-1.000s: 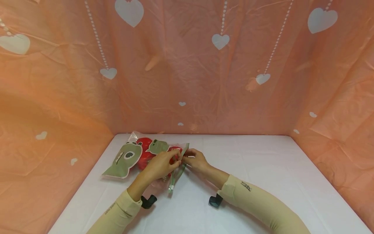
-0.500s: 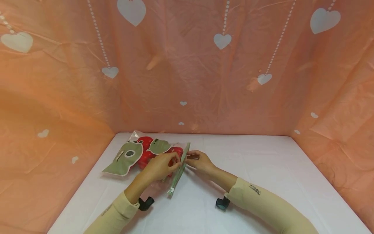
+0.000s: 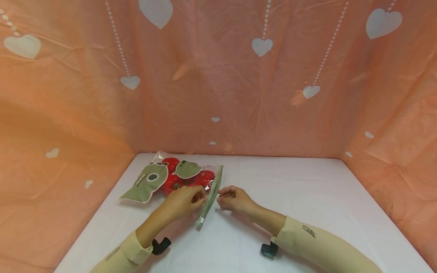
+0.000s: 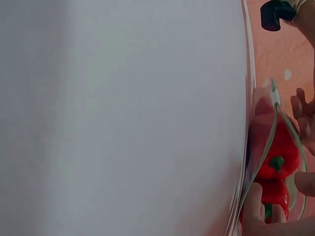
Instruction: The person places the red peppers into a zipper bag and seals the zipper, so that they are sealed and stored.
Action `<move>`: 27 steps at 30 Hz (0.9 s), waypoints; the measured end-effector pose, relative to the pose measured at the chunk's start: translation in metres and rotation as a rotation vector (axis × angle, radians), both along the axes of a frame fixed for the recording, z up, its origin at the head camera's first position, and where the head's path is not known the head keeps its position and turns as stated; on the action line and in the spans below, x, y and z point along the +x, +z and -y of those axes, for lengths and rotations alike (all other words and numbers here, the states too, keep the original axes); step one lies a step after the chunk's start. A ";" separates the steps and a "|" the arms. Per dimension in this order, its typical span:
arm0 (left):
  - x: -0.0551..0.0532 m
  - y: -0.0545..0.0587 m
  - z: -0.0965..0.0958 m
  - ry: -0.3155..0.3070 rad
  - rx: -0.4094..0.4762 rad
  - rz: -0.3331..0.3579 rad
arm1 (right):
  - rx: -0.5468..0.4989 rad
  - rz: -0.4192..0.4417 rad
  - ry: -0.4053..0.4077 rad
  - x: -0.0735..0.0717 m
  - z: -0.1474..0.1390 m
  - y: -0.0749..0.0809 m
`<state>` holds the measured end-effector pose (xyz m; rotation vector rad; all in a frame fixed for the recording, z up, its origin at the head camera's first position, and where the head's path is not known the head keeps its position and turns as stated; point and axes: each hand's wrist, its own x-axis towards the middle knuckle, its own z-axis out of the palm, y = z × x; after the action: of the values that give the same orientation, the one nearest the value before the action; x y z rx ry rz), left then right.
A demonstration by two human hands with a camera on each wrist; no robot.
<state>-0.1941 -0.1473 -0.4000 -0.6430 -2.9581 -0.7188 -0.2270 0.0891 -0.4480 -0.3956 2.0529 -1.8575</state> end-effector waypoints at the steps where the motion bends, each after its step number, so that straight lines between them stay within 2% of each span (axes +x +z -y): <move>1: 0.002 -0.001 0.001 0.000 -0.005 -0.009 | -0.005 0.001 0.014 0.002 0.000 0.000; 8: 0.012 -0.006 0.013 -0.037 -0.008 -0.038 | -0.015 0.051 0.076 0.014 0.001 0.000; 17: 0.018 -0.014 0.025 -0.090 -0.028 -0.107 | 0.011 0.088 0.147 0.030 0.006 0.000; 27: 0.027 -0.016 0.030 -0.099 -0.037 -0.065 | 0.020 0.103 0.177 0.038 0.013 -0.002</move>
<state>-0.1670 -0.1769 -0.4163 -0.8047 -2.9034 -0.6381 -0.1891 0.0761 -0.4501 -0.4506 1.9021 -1.7152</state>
